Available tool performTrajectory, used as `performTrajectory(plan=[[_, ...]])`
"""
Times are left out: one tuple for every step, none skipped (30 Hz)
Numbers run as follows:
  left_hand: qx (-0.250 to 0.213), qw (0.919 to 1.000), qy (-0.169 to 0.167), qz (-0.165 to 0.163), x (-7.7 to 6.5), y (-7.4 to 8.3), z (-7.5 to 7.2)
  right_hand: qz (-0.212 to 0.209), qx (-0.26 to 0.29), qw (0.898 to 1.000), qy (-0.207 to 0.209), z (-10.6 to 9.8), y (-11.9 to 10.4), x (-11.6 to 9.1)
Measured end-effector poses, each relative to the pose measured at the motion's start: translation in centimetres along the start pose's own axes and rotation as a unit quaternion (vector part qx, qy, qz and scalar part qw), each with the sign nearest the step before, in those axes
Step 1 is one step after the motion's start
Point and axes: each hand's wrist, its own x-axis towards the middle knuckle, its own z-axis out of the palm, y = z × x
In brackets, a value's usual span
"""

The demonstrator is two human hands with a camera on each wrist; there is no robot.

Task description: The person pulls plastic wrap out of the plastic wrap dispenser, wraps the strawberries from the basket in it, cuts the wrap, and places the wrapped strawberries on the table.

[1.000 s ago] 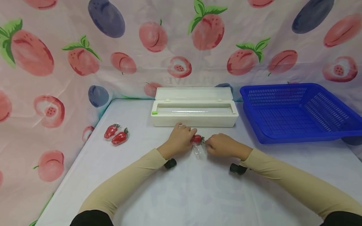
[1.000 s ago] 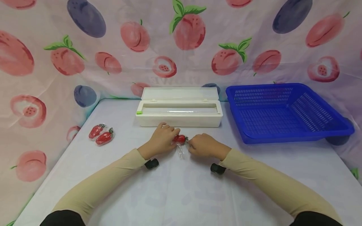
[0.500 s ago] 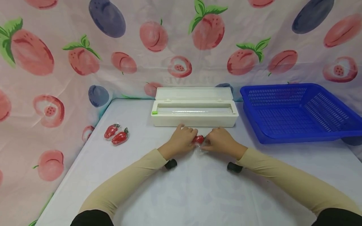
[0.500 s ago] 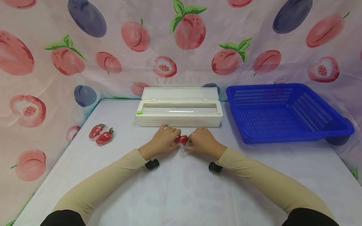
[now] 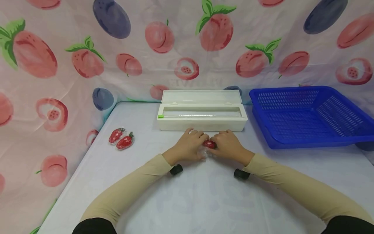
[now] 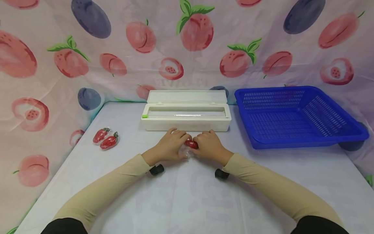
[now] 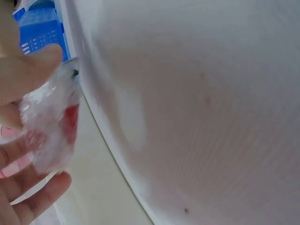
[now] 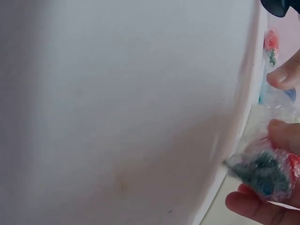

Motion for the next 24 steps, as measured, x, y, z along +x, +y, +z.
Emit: performTrajectory(plan=[[0.006,1.0,0.005,-0.003,0.02,0.05,0.02,-0.002,0.004,1.0,0.001,-0.05,-0.08,0.02],[0.014,0.9998,0.014,-0.005,0.04,0.11,0.03,-0.005,0.007,1.0,0.002,-0.09,-0.14,0.03],[0.025,0.9994,0.023,-0.007,0.05,0.12,0.1,-0.01,0.01,1.0,0.003,-0.17,-0.23,0.04],[0.037,0.9988,0.032,-0.008,0.05,0.15,0.11,-0.015,0.012,1.0,0.001,-0.24,-0.3,0.05],[0.046,0.998,0.043,-0.007,0.04,0.14,0.15,-0.022,0.016,1.0,-0.001,-0.22,-0.29,0.07],[0.054,0.997,0.055,-0.004,0.04,0.13,0.16,-0.029,0.021,0.999,-0.003,-0.3,-0.3,0.04],[0.063,0.9959,0.066,-0.001,0.04,0.1,0.22,-0.037,0.026,0.999,-0.006,-0.41,-0.27,0.01],[0.069,0.9947,0.077,0.002,0.02,0.09,0.22,-0.045,0.028,0.999,-0.008,-0.49,-0.25,-0.02],[0.071,0.9938,0.086,0.003,0.0,0.08,0.28,-0.053,0.03,0.998,-0.01,-0.56,-0.22,-0.04],[0.07,0.9931,0.094,0.005,-0.02,0.07,0.32,-0.059,0.029,0.998,-0.011,-0.62,-0.19,-0.06],[0.068,0.9924,0.102,0.007,-0.03,0.06,0.34,-0.065,0.026,0.998,-0.009,-0.68,-0.17,-0.06],[0.064,0.9917,0.111,0.011,-0.02,0.06,0.35,-0.069,0.022,0.997,-0.006,-0.76,-0.18,-0.06],[0.062,0.9911,0.117,0.015,-0.01,0.05,0.38,-0.071,0.017,0.997,-0.001,-0.79,-0.17,-0.04],[0.059,0.9904,0.124,0.018,-0.01,0.06,0.37,-0.073,0.012,0.997,0.005,-0.79,-0.15,0.0],[0.056,0.99,0.128,0.021,0.0,0.07,0.35,-0.074,0.005,0.997,0.013,-0.79,-0.14,0.03],[0.055,0.9899,0.129,0.023,-0.02,0.07,0.28,-0.074,-0.002,0.997,0.021,-0.77,-0.13,0.08],[0.055,0.99,0.128,0.023,-0.03,0.07,0.22,-0.076,-0.007,0.997,0.031,-0.74,-0.12,0.12],[0.054,0.9908,0.123,0.021,-0.04,0.07,0.11,-0.079,-0.011,0.996,0.041,-0.72,-0.11,0.16],[0.055,0.9917,0.115,0.015,-0.08,0.05,0.02,-0.084,-0.016,0.995,0.052,-0.69,-0.1,0.18],[0.055,0.9929,0.105,0.008,-0.14,0.03,-0.1,-0.091,-0.023,0.994,0.063,-0.63,-0.08,0.19],[0.057,0.9939,0.095,0.002,-0.2,0.01,-0.21,-0.099,-0.032,0.992,0.074,-0.57,-0.04,0.19],[0.059,0.9948,0.083,-0.003,-0.26,-0.02,-0.31,-0.106,-0.039,0.99,0.085,-0.5,-0.01,0.18],[0.062,0.9953,0.074,-0.006,-0.34,-0.04,-0.39,-0.113,-0.046,0.988,0.094,-0.43,0.05,0.17],[0.064,0.9957,0.067,-0.006,-0.42,-0.06,-0.46,-0.121,-0.053,0.986,0.102,-0.32,0.13,0.16]])
